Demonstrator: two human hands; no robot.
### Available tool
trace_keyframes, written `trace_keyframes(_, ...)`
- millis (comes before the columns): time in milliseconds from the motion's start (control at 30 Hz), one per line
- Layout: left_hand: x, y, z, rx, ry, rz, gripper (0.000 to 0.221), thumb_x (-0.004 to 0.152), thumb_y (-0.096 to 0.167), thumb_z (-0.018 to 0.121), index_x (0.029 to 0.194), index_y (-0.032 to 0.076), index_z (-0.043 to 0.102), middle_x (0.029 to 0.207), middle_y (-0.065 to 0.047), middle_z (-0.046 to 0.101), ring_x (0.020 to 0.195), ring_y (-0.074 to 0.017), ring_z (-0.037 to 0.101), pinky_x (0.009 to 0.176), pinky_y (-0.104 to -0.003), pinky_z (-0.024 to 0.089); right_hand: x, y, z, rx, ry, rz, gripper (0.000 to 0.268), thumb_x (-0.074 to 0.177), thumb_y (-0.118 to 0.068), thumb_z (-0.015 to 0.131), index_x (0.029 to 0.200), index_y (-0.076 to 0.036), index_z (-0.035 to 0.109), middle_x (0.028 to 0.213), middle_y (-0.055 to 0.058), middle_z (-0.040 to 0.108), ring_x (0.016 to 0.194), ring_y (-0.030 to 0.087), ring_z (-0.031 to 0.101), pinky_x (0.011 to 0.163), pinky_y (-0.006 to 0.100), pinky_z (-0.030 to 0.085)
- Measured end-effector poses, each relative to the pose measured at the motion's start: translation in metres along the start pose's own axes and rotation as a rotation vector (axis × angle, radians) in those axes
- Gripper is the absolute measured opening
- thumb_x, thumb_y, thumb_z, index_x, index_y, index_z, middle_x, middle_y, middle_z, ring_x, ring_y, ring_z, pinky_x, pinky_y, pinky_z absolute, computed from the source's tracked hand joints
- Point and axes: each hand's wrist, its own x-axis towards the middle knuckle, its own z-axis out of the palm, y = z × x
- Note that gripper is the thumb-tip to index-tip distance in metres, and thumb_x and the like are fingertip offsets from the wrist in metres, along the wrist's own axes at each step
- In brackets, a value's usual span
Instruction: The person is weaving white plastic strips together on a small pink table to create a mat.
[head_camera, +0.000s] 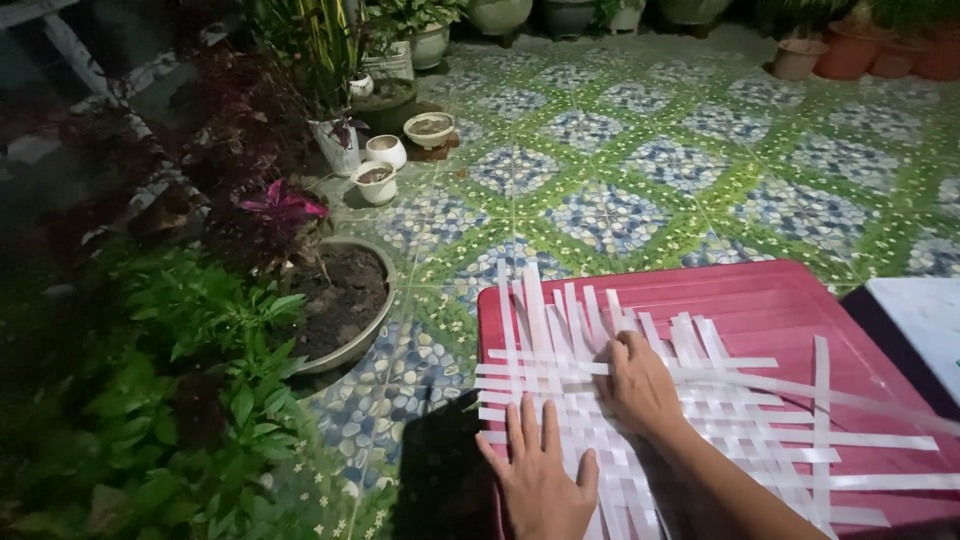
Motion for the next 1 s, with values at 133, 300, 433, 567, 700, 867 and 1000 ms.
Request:
trace_keyframes(133, 0.004, 0.005, -0.005, -0.075, -0.086, -0.017, 0.074, 0.069, 0.059, 0.042, 0.129, 0.016, 0.034, 0.142, -0.009, 0.023, 0.131, -0.0279, 0.016, 0.100, -0.065, 0.003, 0.009, -0.006, -0.011, 0.075, 0.078, -0.120, 0.045, 0.059, -0.008, 0.058, 0.102, -0.001, 0.045, 0.096, 0.021, 0.048, 0.072, 0.036, 0.051, 0.057, 0.044, 0.043)
trace_keyframes(300, 0.001, 0.003, -0.003, 0.007, 0.001, -0.008, 0.074, 0.070, 0.061, 0.035, 0.131, 0.018, 0.030, 0.144, -0.007, 0.018, 0.134, -0.0269, 0.013, 0.103, -0.064, 0.003, 0.016, -0.015, -0.001, 0.132, -0.035, -0.218, 0.038, 0.067, -0.005, 0.065, 0.101, -0.013, 0.049, 0.086, 0.014, 0.054, 0.053, 0.025, 0.052, 0.041, 0.035, 0.043)
trace_keyframes(433, 0.007, 0.002, -0.012, -0.082, -0.146, -0.035, 0.071, 0.071, 0.059, 0.041, 0.128, 0.016, 0.036, 0.142, -0.010, 0.021, 0.130, -0.0296, 0.015, 0.099, -0.066, 0.002, 0.019, -0.019, 0.007, 0.138, -0.099, -0.186, 0.022, 0.076, -0.011, 0.060, 0.096, -0.014, 0.050, 0.081, 0.013, 0.052, 0.053, 0.024, 0.050, 0.043, 0.035, 0.043)
trace_keyframes(567, 0.003, 0.001, -0.007, -0.110, -0.157, -0.036, 0.071, 0.070, 0.057, 0.044, 0.127, 0.017, 0.038, 0.141, -0.009, 0.023, 0.129, -0.0294, 0.017, 0.097, -0.067, 0.003, 0.011, -0.023, 0.015, 0.142, -0.066, -0.056, 0.049, 0.072, -0.018, 0.065, 0.117, -0.014, 0.046, 0.086, 0.013, 0.053, 0.065, 0.027, 0.055, 0.046, 0.037, 0.046)
trace_keyframes(700, 0.006, 0.001, -0.013, -0.062, -0.124, -0.025, 0.072, 0.070, 0.059, 0.041, 0.128, 0.016, 0.035, 0.143, -0.010, 0.020, 0.131, -0.0291, 0.015, 0.100, -0.065, 0.003, 0.011, -0.025, 0.017, 0.157, -0.074, 0.002, 0.038, 0.072, -0.020, 0.065, 0.107, -0.015, 0.052, 0.085, 0.012, 0.053, 0.056, 0.026, 0.055, 0.044, 0.038, 0.046)
trace_keyframes(867, 0.003, 0.002, -0.006, -0.088, -0.150, -0.033, 0.075, 0.066, 0.059, 0.046, 0.127, 0.017, 0.037, 0.141, -0.010, 0.024, 0.130, -0.0284, 0.017, 0.098, -0.066, 0.003, 0.008, -0.026, 0.013, 0.216, -0.025, 0.009, 0.032, 0.069, -0.017, 0.066, 0.100, -0.015, 0.056, 0.083, 0.011, 0.054, 0.055, 0.027, 0.055, 0.043, 0.038, 0.045)
trace_keyframes(1000, 0.001, 0.003, 0.004, -0.076, -0.142, -0.023, 0.077, 0.065, 0.061, 0.046, 0.127, 0.017, 0.036, 0.140, -0.009, 0.024, 0.130, -0.0277, 0.017, 0.099, -0.067, 0.004, 0.009, -0.027, 0.007, 0.210, 0.008, -0.006, 0.029, 0.071, -0.018, 0.065, 0.097, -0.015, 0.055, 0.083, 0.011, 0.054, 0.061, 0.026, 0.056, 0.045, 0.038, 0.045)
